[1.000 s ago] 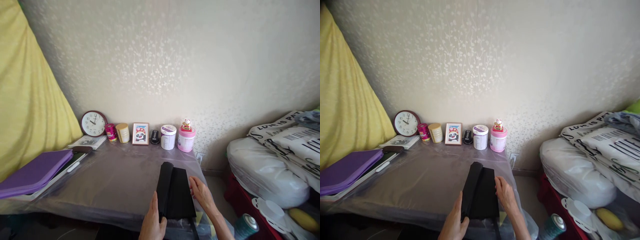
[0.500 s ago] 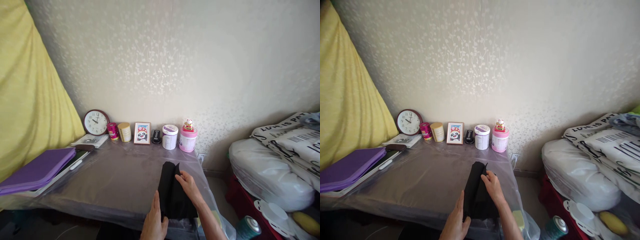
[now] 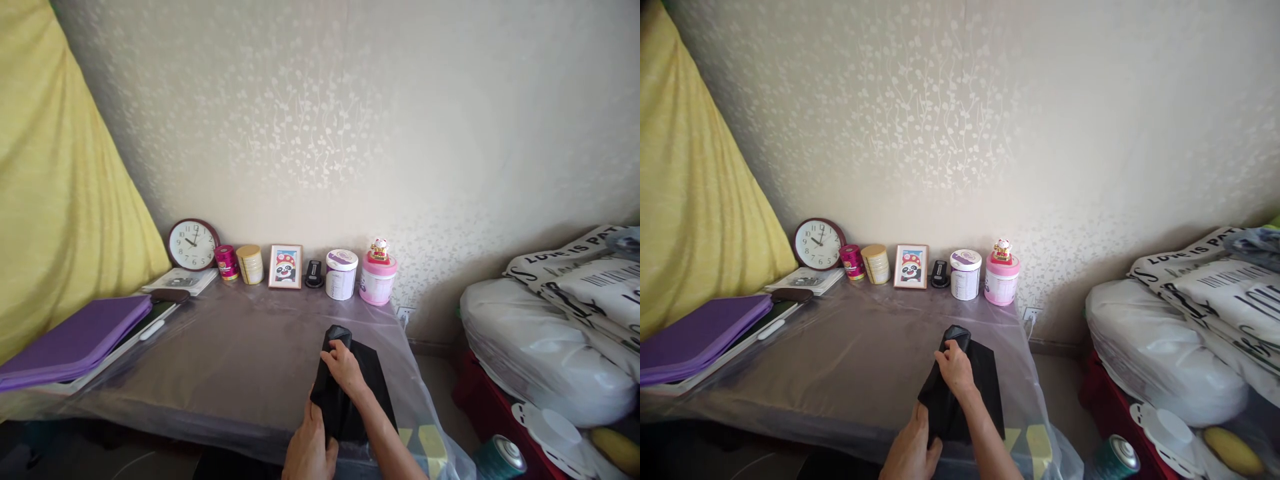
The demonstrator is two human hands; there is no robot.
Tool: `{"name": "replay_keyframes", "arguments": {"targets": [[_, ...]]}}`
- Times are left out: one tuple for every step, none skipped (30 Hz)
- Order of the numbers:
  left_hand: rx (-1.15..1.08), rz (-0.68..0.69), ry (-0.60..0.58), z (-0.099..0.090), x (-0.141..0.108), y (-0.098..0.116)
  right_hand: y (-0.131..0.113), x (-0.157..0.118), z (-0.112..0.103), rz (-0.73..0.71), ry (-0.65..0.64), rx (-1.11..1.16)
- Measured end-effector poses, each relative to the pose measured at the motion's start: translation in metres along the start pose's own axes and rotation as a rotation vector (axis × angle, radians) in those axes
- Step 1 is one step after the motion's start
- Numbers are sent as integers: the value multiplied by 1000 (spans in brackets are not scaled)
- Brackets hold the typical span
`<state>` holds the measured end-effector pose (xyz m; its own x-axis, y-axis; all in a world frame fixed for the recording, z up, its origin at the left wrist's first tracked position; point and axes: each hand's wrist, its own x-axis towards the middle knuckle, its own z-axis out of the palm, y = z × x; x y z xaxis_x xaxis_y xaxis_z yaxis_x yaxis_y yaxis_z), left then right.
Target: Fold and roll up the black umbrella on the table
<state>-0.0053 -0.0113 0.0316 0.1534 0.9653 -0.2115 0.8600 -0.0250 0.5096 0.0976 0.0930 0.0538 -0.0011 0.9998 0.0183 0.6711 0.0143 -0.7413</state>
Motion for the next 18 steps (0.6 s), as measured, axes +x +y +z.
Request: {"name": "replay_keyframes", "arguments": {"targets": [[26,4,-4,0,0,-2,-2,-1,-1,-14,-12,-13],[47,18,-8,1,-1,-5,-4,-2,-2,-31,-27,-12],[62,37,-11,2,-2,-8,-5,-2,-2,-51,-44,-1],[73,53,-13,3,-3,-13,-7,-3,-2,-71,-63,9],[82,63,-10,4,-4,-17,-8,-3,-1,-88,-79,13],[92,66,6,4,-5,-22,-9,-4,0,-103,-92,7],[101,66,40,4,-7,-25,-10,-4,1,-112,-100,-12],[111,65,92,3,-8,-28,-11,-5,2,-117,-105,-37],[118,75,156,2,-9,-29,-12,-6,3,-122,-105,-67],[119,99,217,0,-9,-28,-12,-7,4,-127,-100,-97],[114,140,263,-2,-8,-27,-13,-7,5,-130,-95,-123],[105,193,287,-4,-7,-25,-13,-8,5,-134,-90,-145],[96,249,289,-4,-5,-22,-13,-8,6,-141,-87,-162],[92,297,271,-5,-3,-20,-13,-9,6,-150,-87,-172],[95,325,241,-3,-1,-18,-13,-9,6,-160,-89,-177],[104,330,207,-1,2,-17,-13,-10,6,-170,-95,-177],[113,317,177,2,4,-17,-13,-11,5,-180,-101,-173],[121,297,153,5,6,-17,-13,-12,5,-189,-107,-167]]}}
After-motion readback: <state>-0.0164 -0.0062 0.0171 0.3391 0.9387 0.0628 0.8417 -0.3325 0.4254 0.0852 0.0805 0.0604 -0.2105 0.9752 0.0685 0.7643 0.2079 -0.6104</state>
